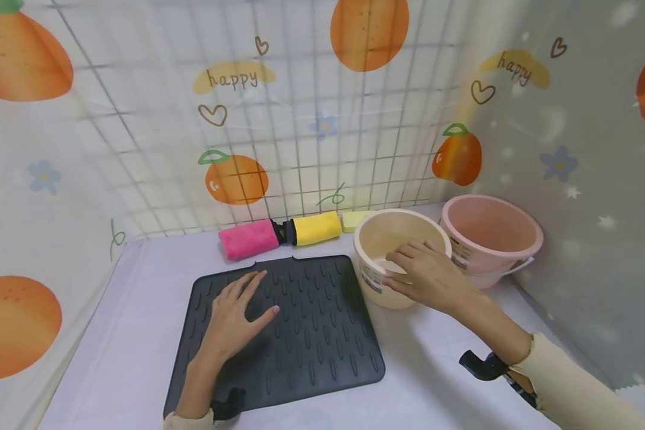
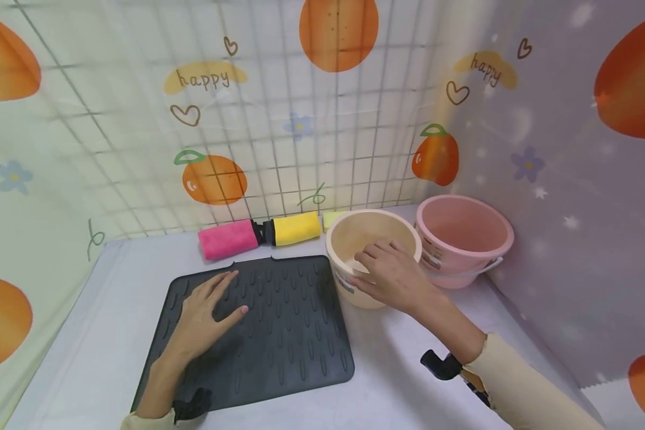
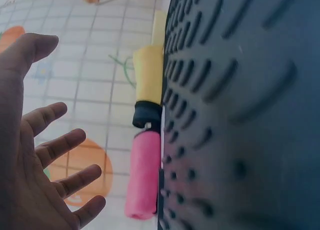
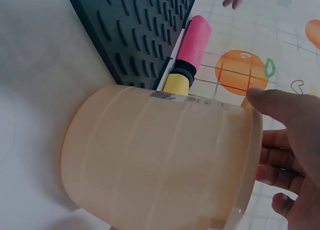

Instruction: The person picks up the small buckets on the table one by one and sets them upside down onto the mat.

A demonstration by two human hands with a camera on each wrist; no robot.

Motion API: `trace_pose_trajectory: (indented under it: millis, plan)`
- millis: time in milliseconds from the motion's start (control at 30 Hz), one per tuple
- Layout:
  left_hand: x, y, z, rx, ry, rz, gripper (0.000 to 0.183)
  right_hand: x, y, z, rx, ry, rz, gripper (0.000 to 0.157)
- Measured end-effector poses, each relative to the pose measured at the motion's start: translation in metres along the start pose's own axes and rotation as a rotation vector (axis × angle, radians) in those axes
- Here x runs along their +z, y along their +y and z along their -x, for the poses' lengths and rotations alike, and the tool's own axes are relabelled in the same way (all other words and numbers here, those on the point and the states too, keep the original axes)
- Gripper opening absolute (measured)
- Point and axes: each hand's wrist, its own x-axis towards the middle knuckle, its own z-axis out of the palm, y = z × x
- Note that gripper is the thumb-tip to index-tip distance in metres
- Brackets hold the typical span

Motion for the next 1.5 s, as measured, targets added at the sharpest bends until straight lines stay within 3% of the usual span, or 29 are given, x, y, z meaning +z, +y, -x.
trace_pose_trajectory:
  millis: [300,633,1033,1500]
  plan:
    - [0.007,0.021,-0.013,0.045,-0.01,0.04,0.078,0.002,-0.01,-0.005,0.011,-0.029,0.013,0.022]
    - [0.014,0.035,-0.015,0.047,-0.036,0.102,0.079,-0.007,-0.01,0.0,0.153,0.159,-0.082,0.018]
    - [0.014,0.043,-0.021,0.019,-0.037,0.177,0.081,-0.03,-0.011,0.002,0.226,0.282,-0.191,0.017]
    - [0.006,0.055,-0.027,0.026,-0.013,0.281,0.088,-0.027,-0.014,0.003,0.316,0.406,-0.368,0.017]
